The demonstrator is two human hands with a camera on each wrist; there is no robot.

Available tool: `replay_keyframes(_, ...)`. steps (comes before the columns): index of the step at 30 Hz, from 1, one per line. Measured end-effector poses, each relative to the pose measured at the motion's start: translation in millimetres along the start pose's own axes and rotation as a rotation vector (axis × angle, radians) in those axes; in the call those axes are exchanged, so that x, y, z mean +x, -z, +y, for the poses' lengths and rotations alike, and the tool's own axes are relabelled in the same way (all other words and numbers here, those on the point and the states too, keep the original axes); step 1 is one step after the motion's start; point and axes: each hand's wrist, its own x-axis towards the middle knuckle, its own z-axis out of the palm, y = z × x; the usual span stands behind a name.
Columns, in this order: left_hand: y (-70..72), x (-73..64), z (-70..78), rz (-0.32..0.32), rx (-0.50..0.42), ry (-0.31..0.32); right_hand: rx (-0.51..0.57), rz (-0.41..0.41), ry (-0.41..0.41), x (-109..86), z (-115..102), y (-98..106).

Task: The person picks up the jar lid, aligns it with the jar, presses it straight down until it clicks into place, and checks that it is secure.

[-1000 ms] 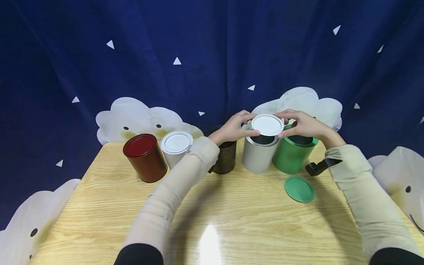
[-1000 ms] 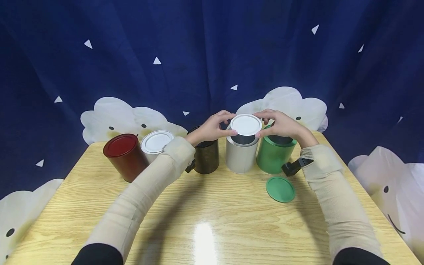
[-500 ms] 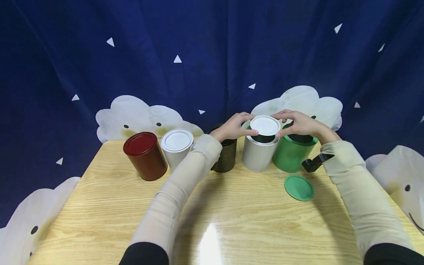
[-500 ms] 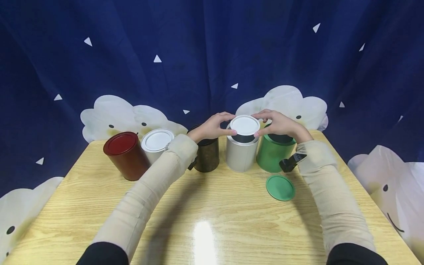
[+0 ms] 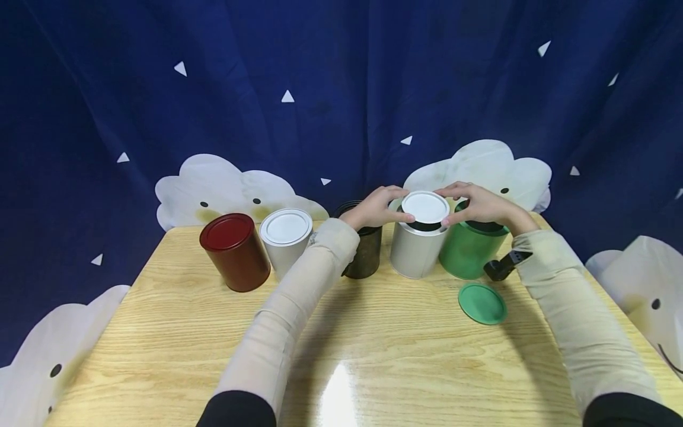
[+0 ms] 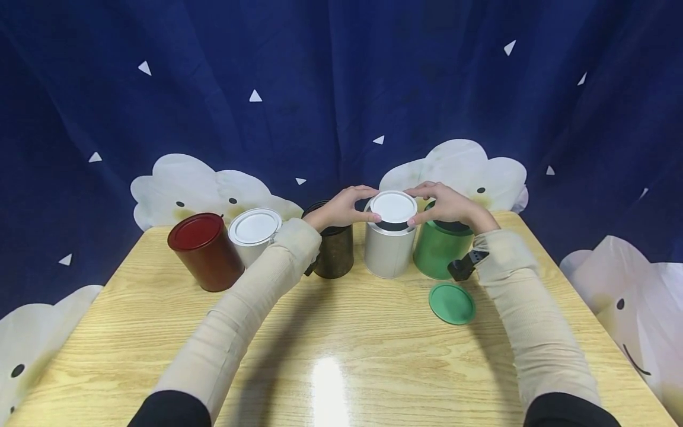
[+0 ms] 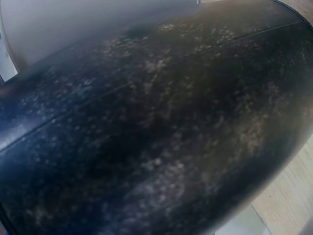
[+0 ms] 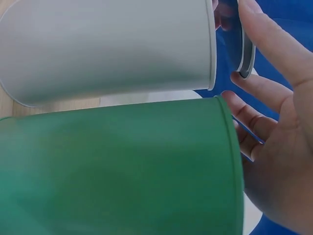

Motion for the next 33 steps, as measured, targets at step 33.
replay_keyframes(33, -7.7, -0.2, 1.2, -0.077, 0.087, 0.192, -0.095, -0.013, 0.045, -0.6, 13.5, -7.4)
